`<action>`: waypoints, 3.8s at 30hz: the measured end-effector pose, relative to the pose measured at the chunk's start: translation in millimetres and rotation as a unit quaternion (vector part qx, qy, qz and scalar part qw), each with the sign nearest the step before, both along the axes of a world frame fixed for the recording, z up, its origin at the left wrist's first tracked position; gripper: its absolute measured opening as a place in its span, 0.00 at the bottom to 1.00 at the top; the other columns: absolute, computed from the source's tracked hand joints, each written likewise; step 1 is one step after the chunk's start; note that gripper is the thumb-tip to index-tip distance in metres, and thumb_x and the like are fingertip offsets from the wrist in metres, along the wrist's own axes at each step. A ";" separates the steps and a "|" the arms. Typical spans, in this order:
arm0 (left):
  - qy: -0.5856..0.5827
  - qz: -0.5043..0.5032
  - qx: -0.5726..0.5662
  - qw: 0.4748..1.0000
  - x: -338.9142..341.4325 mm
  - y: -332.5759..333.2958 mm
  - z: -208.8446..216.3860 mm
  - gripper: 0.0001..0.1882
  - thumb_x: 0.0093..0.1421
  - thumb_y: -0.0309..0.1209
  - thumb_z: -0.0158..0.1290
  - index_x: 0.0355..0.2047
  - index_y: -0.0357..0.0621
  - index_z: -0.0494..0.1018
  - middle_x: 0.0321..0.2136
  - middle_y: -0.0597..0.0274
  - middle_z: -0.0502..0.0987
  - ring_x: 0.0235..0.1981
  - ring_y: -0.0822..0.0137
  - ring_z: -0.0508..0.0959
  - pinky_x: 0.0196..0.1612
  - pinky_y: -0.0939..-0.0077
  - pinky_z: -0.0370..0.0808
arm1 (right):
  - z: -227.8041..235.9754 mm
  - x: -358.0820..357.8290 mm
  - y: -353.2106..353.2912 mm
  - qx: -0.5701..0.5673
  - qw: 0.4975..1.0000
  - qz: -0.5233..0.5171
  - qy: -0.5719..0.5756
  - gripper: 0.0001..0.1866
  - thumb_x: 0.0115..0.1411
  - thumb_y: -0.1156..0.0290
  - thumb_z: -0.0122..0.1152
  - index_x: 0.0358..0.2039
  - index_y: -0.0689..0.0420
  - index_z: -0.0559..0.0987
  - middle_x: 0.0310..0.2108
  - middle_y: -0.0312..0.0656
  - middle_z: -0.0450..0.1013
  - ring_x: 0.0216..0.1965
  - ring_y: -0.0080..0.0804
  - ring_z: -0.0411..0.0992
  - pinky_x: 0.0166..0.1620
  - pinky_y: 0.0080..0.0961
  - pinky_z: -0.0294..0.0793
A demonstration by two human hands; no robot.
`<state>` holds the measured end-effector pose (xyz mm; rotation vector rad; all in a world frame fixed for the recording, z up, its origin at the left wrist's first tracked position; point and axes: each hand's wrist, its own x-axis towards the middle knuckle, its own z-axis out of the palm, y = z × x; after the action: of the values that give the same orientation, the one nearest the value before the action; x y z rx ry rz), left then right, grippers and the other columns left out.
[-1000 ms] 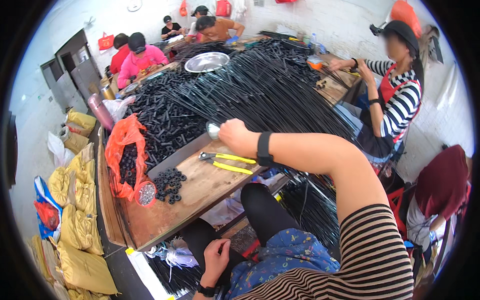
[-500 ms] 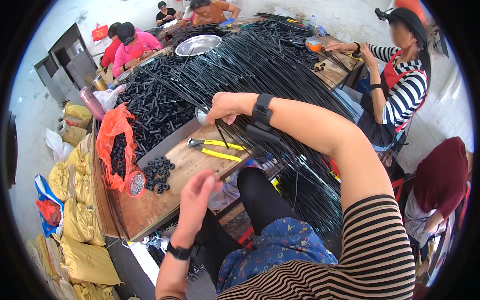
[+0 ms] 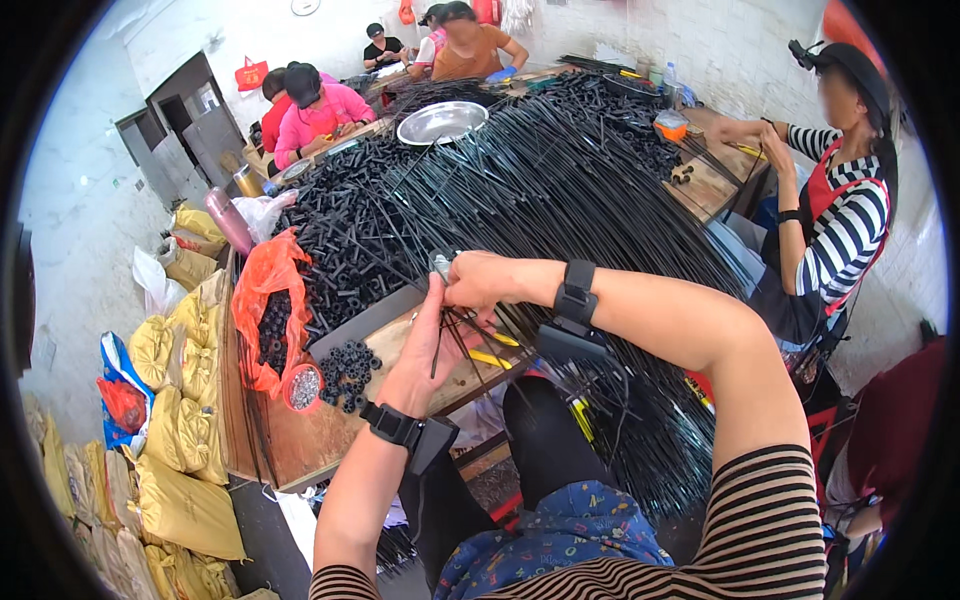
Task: The recorder is seen assembling small black components onto long thin black rods, likely for umbrella manufacturing, using pliers and a jig on a workbench.
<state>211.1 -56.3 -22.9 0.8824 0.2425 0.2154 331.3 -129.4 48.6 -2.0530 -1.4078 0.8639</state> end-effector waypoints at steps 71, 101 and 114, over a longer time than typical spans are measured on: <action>0.090 0.127 -0.063 0.986 -10.0 29.5 8.9 0.15 0.69 0.41 0.39 0.37 0.41 0.63 0.17 0.71 0.59 0.15 0.75 0.59 0.21 0.78 0.62 | 7.2 21.0 -47.1 -0.108 0.994 -0.021 -0.014 0.14 0.56 0.65 0.59 0.28 0.65 0.80 0.21 0.41 0.76 0.21 0.25 0.75 0.25 0.20 0.77; 0.048 0.134 -0.076 0.987 -37.7 -12.9 7.4 0.13 0.67 0.41 0.42 0.34 0.43 0.63 0.16 0.72 0.56 0.12 0.77 0.54 0.15 0.81 0.53 | 26.2 26.9 -7.4 0.236 0.953 -0.160 -0.101 0.17 0.63 0.64 0.45 0.29 0.62 0.79 0.16 0.43 0.71 0.20 0.34 0.71 0.26 0.29 0.70; 0.073 0.203 -0.013 0.976 -30.4 20.9 22.2 0.23 0.61 0.50 0.51 0.34 0.39 0.64 0.30 0.56 0.74 0.13 0.79 0.58 0.15 0.84 0.56 | -5.5 -91.2 -114.2 0.072 0.997 -0.007 -0.005 0.16 0.62 0.65 0.45 0.24 0.64 0.72 0.15 0.47 0.72 0.19 0.44 0.74 0.28 0.39 0.72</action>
<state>180.6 -35.4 -0.7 0.8166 0.5637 0.5266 240.1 -243.6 43.1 -1.9587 -1.4173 0.7262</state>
